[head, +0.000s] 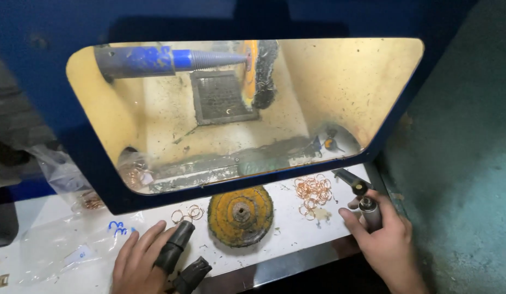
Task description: Polishing small metal jewelry rings using a handheld rotary tool at a workshop bench.
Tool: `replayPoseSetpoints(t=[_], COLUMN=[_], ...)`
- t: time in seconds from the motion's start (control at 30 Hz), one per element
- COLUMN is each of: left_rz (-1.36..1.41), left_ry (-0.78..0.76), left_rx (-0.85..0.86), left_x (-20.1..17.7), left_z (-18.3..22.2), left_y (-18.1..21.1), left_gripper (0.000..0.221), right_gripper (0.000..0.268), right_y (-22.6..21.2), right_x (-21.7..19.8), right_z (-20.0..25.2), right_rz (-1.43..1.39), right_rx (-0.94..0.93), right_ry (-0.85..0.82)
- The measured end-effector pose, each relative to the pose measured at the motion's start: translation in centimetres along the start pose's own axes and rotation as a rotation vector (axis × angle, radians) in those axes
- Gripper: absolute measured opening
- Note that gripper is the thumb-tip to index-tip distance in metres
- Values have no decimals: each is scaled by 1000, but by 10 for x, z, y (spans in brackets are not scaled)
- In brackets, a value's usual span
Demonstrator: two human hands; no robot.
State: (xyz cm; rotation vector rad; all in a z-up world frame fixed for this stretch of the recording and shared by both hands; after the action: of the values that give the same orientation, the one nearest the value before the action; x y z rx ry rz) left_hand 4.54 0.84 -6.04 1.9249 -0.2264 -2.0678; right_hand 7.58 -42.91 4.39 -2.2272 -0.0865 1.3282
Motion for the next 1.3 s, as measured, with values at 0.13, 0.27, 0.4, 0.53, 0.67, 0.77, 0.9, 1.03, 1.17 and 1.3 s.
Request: replayPoseSetpoints(t=[0.13, 0.27, 0.4, 0.53, 0.67, 0.77, 0.9, 1.03, 1.17, 1.3], left_rz=[219, 327, 438, 450, 443, 426, 434, 394, 391, 412], left_ry=[271, 340, 222, 191, 68, 17, 27, 194, 77, 332], left_rx=[46, 78, -112, -155, -265, -314, -276, -220, -123, -141], left_x=[-37, -55, -55, -45, -42, -43, -46, -49, -34, -55], left_z=[10, 13, 11, 10, 5, 5, 7, 8, 4, 11], left_y=[21, 31, 30, 19, 16, 18, 18, 24, 14, 38], left_gripper=[80, 58, 46, 46, 60, 67, 70, 52, 69, 56], right_gripper=[39, 34, 43, 51, 47, 39, 44, 44, 46, 43], right_y=[-19, -51, -73, -75, -67, -70, -65, -59, -49, -51], right_x=[2, 8, 16, 23, 28, 18, 16, 21, 25, 24], right_z=[1, 2, 2, -1, 0, -2, 1, 3, 4, 5], right_rz=[-38, -26, -22, 66, 100, 45, 45, -5, 27, 61], right_rx=[-45, -129, -243, -225, -332, -308, -211, -280, -192, -183], right_ry=[-48, -163, -288, -338, -214, -170, -233, -173, -184, -155])
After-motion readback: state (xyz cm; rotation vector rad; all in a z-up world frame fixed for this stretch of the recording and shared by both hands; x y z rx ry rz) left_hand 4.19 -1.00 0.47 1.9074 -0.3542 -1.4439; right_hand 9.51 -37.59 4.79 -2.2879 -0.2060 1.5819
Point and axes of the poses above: each hand's wrist, its own z-axis away from the middle knuckle, its own x-axis out of the palm, y = z × x, the point moved 3 cm from there along -z, towards the middle knuckle, and after that the axes turned 12 degrees about y, right-handed, at the moved point
